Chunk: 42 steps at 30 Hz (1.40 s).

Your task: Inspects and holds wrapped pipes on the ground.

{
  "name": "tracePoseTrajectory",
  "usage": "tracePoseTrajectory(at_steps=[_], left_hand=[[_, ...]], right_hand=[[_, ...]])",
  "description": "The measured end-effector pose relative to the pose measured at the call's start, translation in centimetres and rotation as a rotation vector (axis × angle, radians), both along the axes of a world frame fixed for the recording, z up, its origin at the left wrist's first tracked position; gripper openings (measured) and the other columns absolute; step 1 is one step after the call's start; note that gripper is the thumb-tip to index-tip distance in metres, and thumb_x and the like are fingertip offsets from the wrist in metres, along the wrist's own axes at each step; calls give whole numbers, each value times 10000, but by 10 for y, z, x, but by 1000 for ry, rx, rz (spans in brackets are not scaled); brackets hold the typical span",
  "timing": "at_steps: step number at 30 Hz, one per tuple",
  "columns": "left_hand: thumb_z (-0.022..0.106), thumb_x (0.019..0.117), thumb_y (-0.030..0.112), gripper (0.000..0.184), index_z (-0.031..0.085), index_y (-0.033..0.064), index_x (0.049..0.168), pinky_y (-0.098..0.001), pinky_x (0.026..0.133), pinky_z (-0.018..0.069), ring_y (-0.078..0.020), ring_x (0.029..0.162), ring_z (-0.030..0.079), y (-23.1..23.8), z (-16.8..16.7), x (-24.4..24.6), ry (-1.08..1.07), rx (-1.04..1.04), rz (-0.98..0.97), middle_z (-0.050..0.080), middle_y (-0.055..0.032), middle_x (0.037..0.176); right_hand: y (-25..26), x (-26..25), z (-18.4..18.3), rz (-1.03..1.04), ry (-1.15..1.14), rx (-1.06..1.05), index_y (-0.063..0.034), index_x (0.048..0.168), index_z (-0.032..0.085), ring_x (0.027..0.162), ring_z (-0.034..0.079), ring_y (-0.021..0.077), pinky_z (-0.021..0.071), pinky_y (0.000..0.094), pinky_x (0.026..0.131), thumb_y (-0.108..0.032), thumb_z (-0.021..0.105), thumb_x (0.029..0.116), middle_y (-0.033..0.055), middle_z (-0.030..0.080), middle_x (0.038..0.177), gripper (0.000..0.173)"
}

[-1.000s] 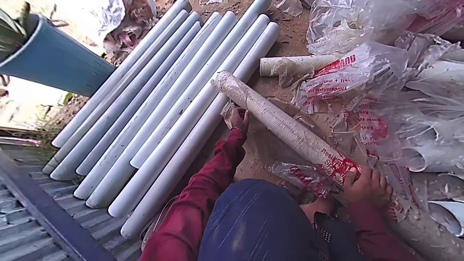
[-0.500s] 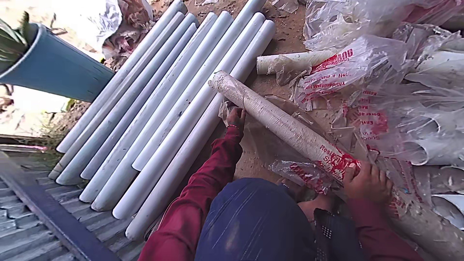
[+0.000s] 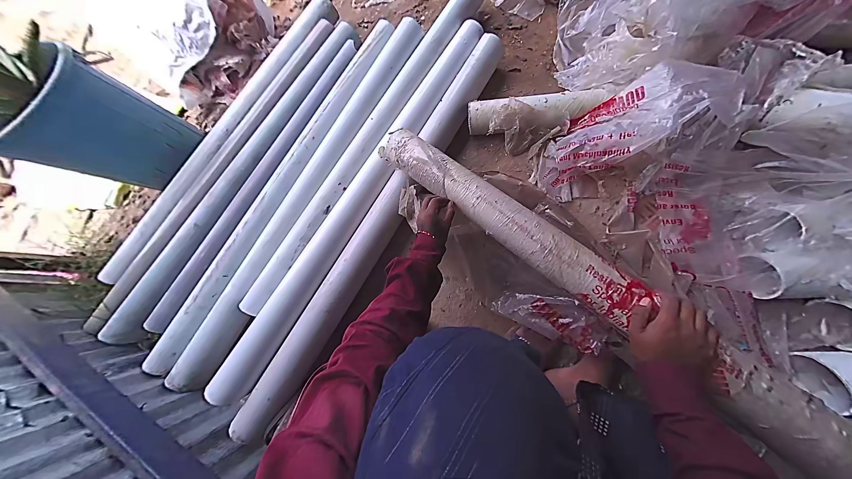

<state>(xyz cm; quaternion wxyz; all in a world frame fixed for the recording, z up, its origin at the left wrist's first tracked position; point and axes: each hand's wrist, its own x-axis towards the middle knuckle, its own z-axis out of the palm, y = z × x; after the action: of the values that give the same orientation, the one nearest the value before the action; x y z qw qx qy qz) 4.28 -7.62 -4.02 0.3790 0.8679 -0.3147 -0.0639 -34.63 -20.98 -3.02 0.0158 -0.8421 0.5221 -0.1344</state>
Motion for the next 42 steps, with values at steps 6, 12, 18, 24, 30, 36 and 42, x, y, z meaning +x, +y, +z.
tracePoseTrajectory(at_steps=[6, 12, 18, 24, 30, 36, 42], left_hand=[[625, 1003, 123, 310, 648, -126, 1186, -465, 1028, 517, -390, 1154, 661, -9, 19, -2, 77, 204, 43, 639, -299, 1261], [632, 1005, 153, 318, 642, -95, 1205, -503, 1056, 475, -390, 1179, 643, -16, 17, 3, 212, 215, 164, 656, -287, 1231], [593, 1040, 180, 341, 608, -76, 1264, -490, 1071, 473, -359, 1189, 649, -16, 15, 7, 354, 194, 265, 669, -266, 1234], [516, 1081, 205, 373, 539, -104, 1289, -505, 949, 556, -369, 1015, 709, -6, -4, 5, 232, -12, 99, 668, -289, 1151], [442, 1093, 127, 332, 562, -121, 1278, -537, 1048, 484, -426, 1163, 657, -13, 11, 11, 240, 184, 138, 658, -326, 1204], [428, 1117, 232, 442, 469, -88, 1419, -537, 1114, 430, -426, 1291, 586, 29, -11, 35, 439, 347, 449, 597, -325, 1345], [538, 1075, 252, 428, 575, -127, 1270, -560, 1046, 470, -446, 1154, 638, 2, 0, 28, 101, 124, -79, 648, -326, 1189]], right_hand=[[3, 1, 1, 6, -6, 1, 106, 1216, 635, 1126, 610, 601, 436, 727, 903, -353, 397, 998, 383, 640, 1197, 561], [3, 1, 1, -2, 19, -4, 92, 1211, 651, 1115, 625, 584, 447, 697, 916, -393, 387, 990, 366, 656, 1187, 595], [3, 1, 2, -1, 15, 16, 105, 1217, 641, 1125, 617, 593, 444, 702, 916, -382, 392, 987, 380, 647, 1197, 593], [-1, 2, 3, -5, 30, 27, 95, 1213, 644, 1124, 628, 572, 451, 695, 926, -368, 398, 999, 364, 655, 1194, 567], [-1, 1, 1, 6, 17, 21, 96, 1209, 644, 1116, 628, 579, 452, 694, 919, -375, 386, 997, 369, 653, 1191, 578], [-7, 3, 5, 9, 11, 25, 104, 1165, 655, 1078, 642, 582, 462, 699, 898, -357, 393, 1002, 369, 668, 1138, 554], [-5, 3, 8, 8, 25, 64, 118, 1225, 632, 1143, 613, 598, 438, 711, 945, -328, 408, 1001, 392, 636, 1222, 547]])
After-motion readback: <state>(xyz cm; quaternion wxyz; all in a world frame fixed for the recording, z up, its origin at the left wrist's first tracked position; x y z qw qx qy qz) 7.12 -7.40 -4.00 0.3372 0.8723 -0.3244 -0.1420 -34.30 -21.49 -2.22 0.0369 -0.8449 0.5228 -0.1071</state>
